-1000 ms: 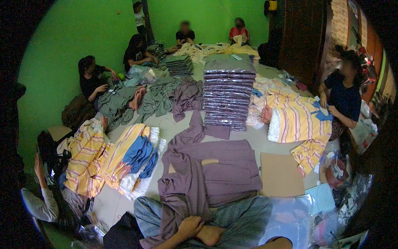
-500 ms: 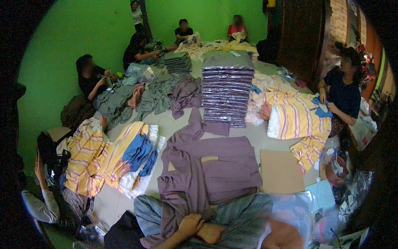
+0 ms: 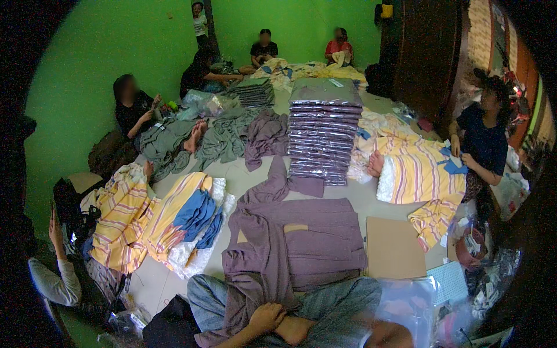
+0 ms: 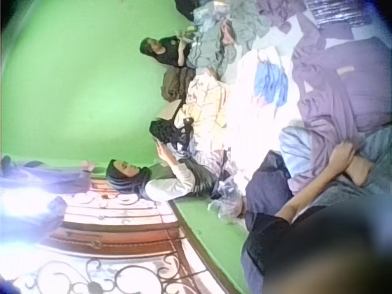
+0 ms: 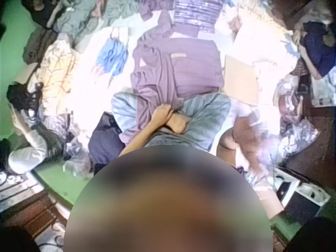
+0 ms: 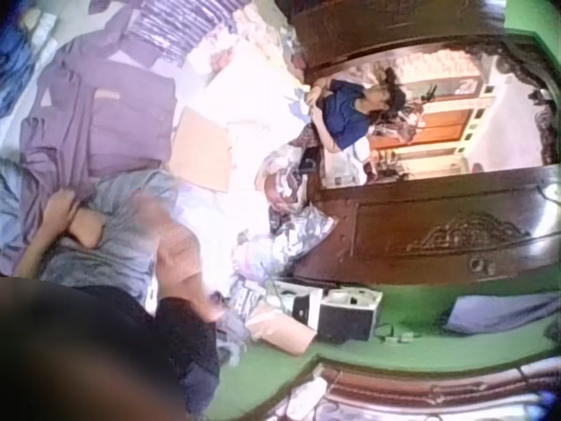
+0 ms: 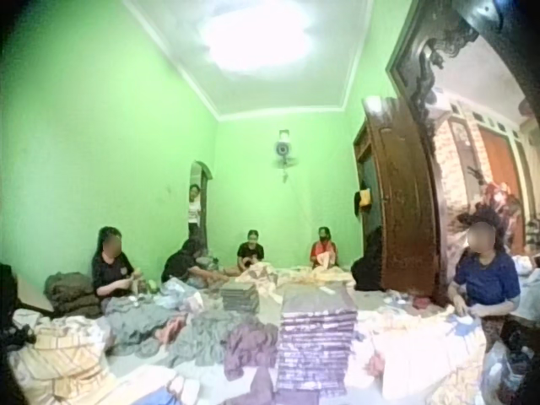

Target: The person folds a purple hoodie using a cardboard template, places it into a clear plastic bag, and stacks the packaged item. The person repeats this process with another hoodie, folding and bagging each one individually.

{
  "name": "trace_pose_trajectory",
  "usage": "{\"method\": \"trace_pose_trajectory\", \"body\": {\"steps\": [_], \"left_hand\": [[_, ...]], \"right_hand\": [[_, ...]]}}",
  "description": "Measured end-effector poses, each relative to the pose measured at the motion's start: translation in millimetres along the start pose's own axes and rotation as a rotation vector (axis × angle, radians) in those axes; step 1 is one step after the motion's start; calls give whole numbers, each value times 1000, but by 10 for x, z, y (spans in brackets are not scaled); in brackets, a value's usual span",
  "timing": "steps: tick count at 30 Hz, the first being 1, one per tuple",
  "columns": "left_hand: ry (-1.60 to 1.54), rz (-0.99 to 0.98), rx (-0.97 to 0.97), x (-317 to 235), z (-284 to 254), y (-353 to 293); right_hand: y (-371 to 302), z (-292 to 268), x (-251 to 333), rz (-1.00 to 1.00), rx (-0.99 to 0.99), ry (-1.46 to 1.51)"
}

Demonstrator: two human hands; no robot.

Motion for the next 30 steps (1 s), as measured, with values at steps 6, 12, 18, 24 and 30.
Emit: {"method": "trace_pose_trajectory", "body": {"steps": [6,12,18,24,30], "left_hand": [[-18,-37,34,-9,-11,-36],[6,-19,9,-1,-5,-12],[31,-3,-11,-9,0,-30],[-21,0,-2,-10,-11,-21],[16,-7,23,-9,5,-25]], "right_hand": [[-44,340,-22,49,382,63],[-3,381,72,11,652,-17],[118,353,55,67,798,-54],[-88,464,23,93,814,30],[3,-242,168,-131,-251,72]]}}
Point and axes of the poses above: each hand's wrist, its own y-axis towards the middle knuckle, its own z-axis out of the palm, x = y × z, the point moved 7 cm from there along y, towards the middle knuckle, and after that the axes turned 10 degrees about z, right-handed, at the moved point
